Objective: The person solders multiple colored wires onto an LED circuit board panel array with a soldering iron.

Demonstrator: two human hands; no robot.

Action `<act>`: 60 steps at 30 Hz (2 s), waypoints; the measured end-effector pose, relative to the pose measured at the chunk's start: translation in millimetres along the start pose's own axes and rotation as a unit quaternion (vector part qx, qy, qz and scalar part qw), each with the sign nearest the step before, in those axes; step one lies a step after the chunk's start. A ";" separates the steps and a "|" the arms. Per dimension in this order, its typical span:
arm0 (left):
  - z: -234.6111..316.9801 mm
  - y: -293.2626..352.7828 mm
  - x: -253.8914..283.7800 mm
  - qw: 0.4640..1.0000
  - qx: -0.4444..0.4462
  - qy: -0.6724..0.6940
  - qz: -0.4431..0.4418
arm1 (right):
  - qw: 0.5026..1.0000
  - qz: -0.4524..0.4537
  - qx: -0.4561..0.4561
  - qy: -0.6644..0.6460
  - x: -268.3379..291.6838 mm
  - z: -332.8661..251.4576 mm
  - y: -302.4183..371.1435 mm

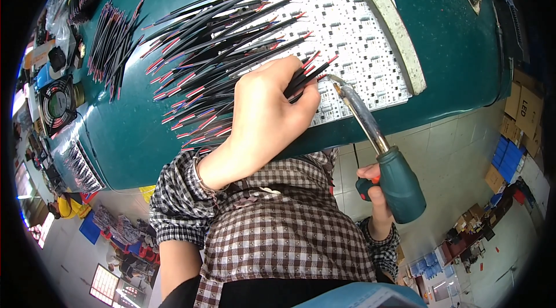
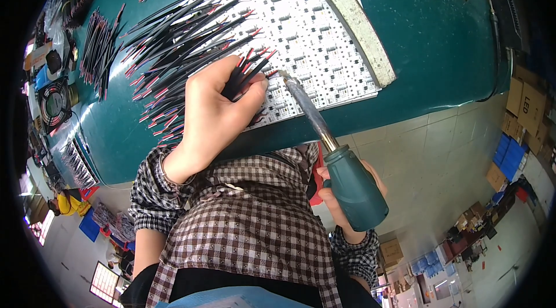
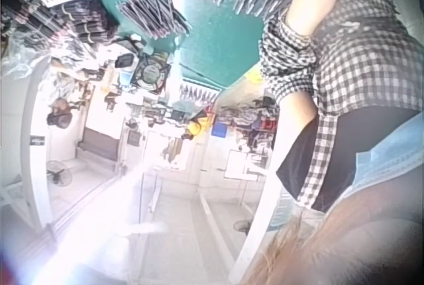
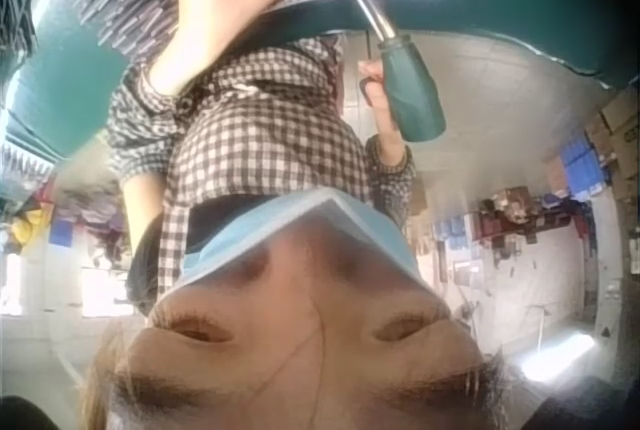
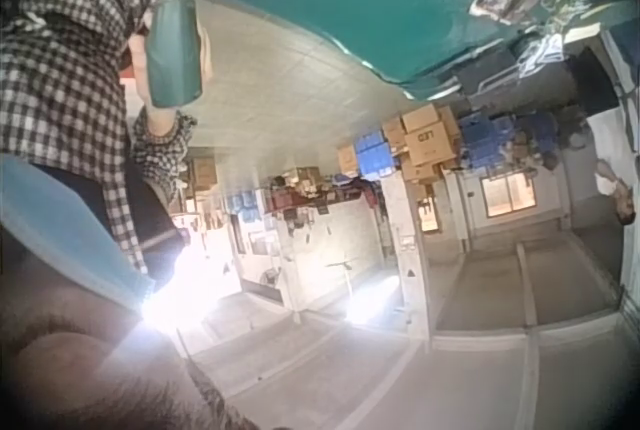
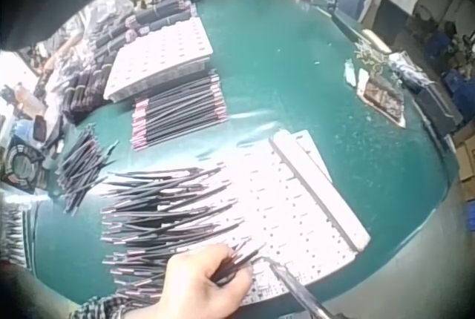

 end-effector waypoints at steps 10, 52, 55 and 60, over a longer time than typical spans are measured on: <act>-1.0 -0.3 0.6 1.000 0.003 0.001 0.004 | 1.000 0.000 -0.004 -0.004 1.4 1.7 0.5; -0.5 2.2 -0.6 1.000 0.002 0.006 0.010 | 0.999 0.038 -0.007 -0.023 -2.1 -7.6 -3.1; 5.0 5.3 0.8 0.999 -0.017 -0.005 0.029 | 0.999 0.031 0.001 -0.023 -0.7 -6.6 -3.0; 8.6 8.2 1.1 0.997 -0.043 -0.019 0.062 | 0.998 0.050 -0.017 -0.039 -0.8 -8.3 -2.9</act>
Point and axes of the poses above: each hand's wrist, its own y-axis away from the middle knuckle, its own x-axis out of the back of the hand, z = x × y, the point moved 9 cm from there along -y, towards the middle knuckle, and after that the axes turned 10 degrees about -y, right-handed, at the moved point
